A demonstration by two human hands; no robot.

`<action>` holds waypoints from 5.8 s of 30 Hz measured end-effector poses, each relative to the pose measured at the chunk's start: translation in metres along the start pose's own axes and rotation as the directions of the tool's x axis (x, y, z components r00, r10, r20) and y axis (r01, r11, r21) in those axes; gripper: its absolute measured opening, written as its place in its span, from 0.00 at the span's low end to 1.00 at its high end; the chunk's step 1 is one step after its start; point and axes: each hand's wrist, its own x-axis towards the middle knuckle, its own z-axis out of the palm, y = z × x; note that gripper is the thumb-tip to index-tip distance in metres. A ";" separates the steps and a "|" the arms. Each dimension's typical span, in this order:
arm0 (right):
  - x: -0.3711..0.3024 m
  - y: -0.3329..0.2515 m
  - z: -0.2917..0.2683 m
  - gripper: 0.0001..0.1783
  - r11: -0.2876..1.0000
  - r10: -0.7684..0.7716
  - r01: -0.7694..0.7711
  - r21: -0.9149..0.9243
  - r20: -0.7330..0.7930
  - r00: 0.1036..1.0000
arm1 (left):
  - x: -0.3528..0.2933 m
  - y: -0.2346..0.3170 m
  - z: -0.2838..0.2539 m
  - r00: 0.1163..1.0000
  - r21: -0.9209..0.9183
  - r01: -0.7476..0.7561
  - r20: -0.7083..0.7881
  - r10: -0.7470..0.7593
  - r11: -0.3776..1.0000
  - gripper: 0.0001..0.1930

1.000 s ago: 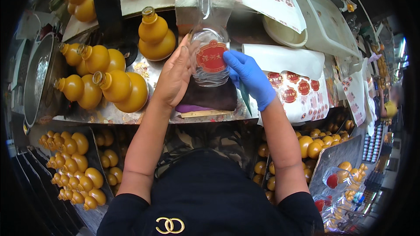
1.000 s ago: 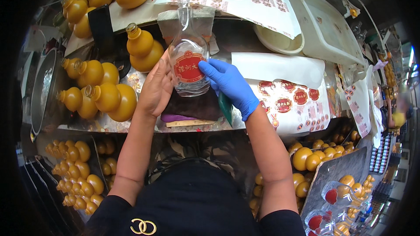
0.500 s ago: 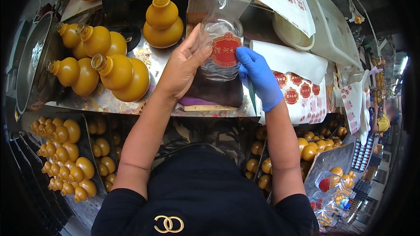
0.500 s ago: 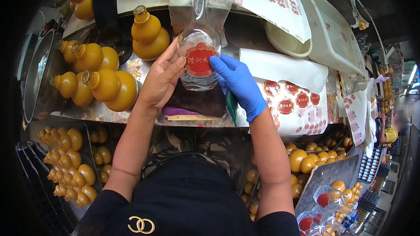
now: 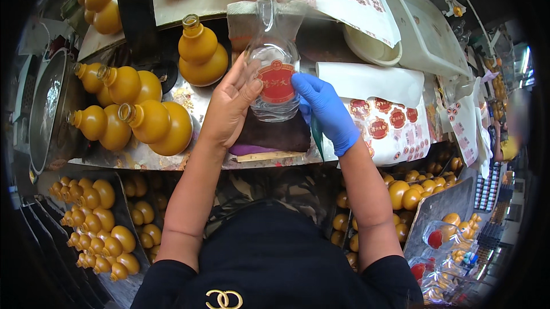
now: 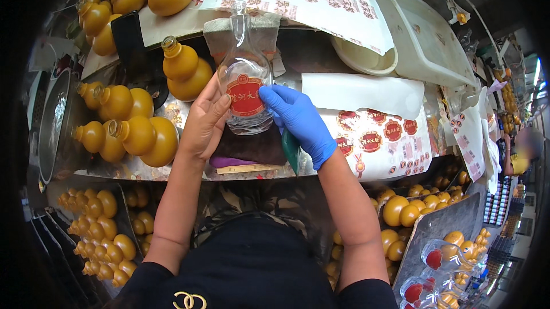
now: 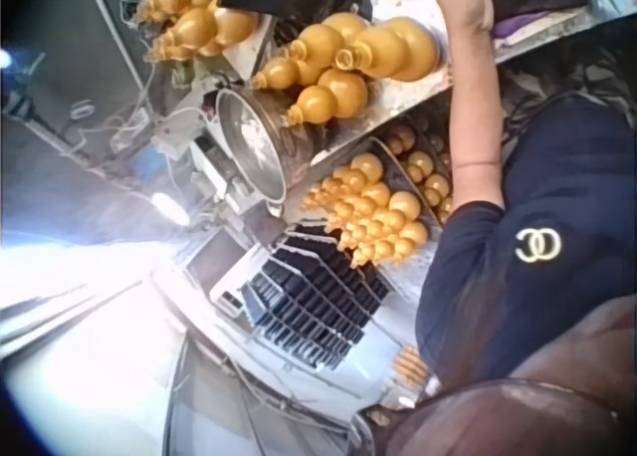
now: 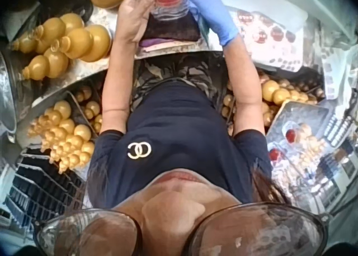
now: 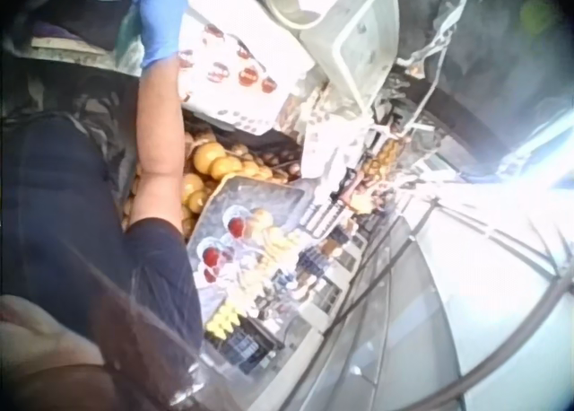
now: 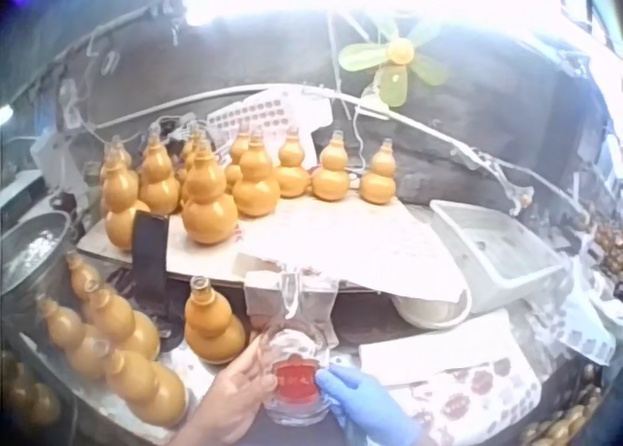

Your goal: The person applies red circular stickers to clear glass bottles using a green plastic scraper tool. They peel stickers from a sheet, place them on the bottle, and smooth them down to remove air bubbles. The person handles multiple bottles sequentially, placing finished ones on a nearby surface.

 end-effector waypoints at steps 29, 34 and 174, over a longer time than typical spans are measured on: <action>0.000 -0.001 -0.003 0.26 0.999 0.009 -0.008 -0.035 0.013 1.000 | -0.002 0.005 0.009 1.000 -0.042 0.003 -0.011 -0.003 0.999 0.36; 0.002 0.002 -0.007 0.25 1.000 -0.015 0.016 -0.016 0.029 0.999 | -0.001 0.005 0.011 1.000 0.015 -0.010 -0.017 0.011 1.000 0.35; -0.023 -0.010 0.029 0.18 0.685 -0.678 0.532 -0.497 -0.168 0.716 | -0.007 0.015 0.047 0.991 0.458 0.001 -0.122 0.061 0.889 0.43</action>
